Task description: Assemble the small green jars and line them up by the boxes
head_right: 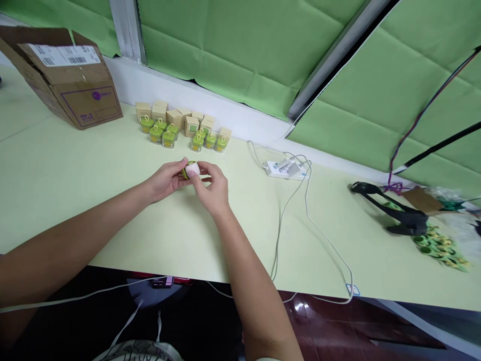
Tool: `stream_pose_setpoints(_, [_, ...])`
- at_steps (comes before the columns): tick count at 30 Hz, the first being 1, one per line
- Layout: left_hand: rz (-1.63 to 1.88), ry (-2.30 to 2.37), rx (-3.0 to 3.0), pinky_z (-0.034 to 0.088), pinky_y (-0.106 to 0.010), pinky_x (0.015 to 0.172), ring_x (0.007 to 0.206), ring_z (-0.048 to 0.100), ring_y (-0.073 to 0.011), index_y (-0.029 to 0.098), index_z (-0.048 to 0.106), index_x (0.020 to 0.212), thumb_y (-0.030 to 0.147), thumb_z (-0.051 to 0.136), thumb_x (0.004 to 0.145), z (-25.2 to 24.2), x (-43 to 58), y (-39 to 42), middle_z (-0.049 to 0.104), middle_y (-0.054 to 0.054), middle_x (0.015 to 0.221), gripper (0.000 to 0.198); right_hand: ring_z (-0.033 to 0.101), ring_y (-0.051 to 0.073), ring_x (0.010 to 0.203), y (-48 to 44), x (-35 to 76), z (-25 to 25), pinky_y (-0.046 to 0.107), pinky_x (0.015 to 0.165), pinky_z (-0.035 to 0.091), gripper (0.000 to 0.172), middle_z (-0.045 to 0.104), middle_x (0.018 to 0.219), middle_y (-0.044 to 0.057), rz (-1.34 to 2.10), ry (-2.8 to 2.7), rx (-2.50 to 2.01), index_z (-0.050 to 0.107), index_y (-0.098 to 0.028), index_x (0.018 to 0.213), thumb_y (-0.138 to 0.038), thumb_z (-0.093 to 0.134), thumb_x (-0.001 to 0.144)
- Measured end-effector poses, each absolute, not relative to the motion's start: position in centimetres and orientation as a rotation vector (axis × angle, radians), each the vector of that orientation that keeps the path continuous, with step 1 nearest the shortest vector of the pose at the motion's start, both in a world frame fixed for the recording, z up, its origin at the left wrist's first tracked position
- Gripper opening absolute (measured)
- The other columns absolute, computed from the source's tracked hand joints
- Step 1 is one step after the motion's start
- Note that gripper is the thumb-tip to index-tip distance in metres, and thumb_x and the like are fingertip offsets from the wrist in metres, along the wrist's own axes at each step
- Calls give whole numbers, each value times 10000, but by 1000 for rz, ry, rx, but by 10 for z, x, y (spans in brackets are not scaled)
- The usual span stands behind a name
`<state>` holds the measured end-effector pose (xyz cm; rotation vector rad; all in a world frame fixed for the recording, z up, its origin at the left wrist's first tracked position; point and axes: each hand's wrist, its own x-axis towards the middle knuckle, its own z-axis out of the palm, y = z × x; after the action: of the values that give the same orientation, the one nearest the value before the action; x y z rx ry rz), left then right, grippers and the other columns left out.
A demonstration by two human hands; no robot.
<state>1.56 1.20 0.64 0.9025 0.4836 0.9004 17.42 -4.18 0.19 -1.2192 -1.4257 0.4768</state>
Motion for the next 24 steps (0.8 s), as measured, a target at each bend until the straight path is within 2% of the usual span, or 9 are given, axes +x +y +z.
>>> stream_pose_setpoints(3, [882,522,897,625,-321,886,861,721,-159,95,739,992,393,681,965,8,16,11,755,-110,989,305,705,210,958,-42,174,2,378,822,595,386,757,1086,76,476,-1403,-1215,710,-233,1081,-559,541,966])
stream_pose_setpoints(7, [900,498,892,625,-301,879,883,719,-155,99,738,975,374,692,960,9,16,11,751,-100,977,280,705,216,991,-42,175,3,378,829,600,405,752,1128,80,519,-1405,-1244,693,-238,1118,-571,647,894])
stream_pose_setpoints(11, [913,538,879,630,-301,846,842,717,-151,99,741,976,366,689,961,8,16,12,752,-103,980,273,727,214,956,-41,179,8,389,792,609,409,762,1067,81,653,-1273,-1206,673,-235,1080,-594,536,940])
stream_pose_setpoints(16, [889,496,895,624,-330,897,894,713,-163,95,743,969,369,708,949,6,17,12,747,-104,982,277,726,218,989,-40,183,11,387,827,610,492,759,1117,91,635,-1312,-1228,661,-243,1132,-594,753,800])
stream_pose_setpoints(20, [900,523,879,628,-337,871,858,711,-162,91,738,963,371,714,944,6,17,12,747,-107,962,282,735,210,954,-39,184,10,400,821,611,449,771,1038,79,654,-1275,-1205,648,-241,1107,-640,580,914])
stream_pose_setpoints(24, [898,502,887,626,-314,875,875,715,-156,94,746,980,357,694,960,7,16,12,749,-106,981,269,719,211,1006,-39,184,10,389,858,605,512,754,1129,86,640,-1374,-1206,644,-248,1180,-588,746,810])
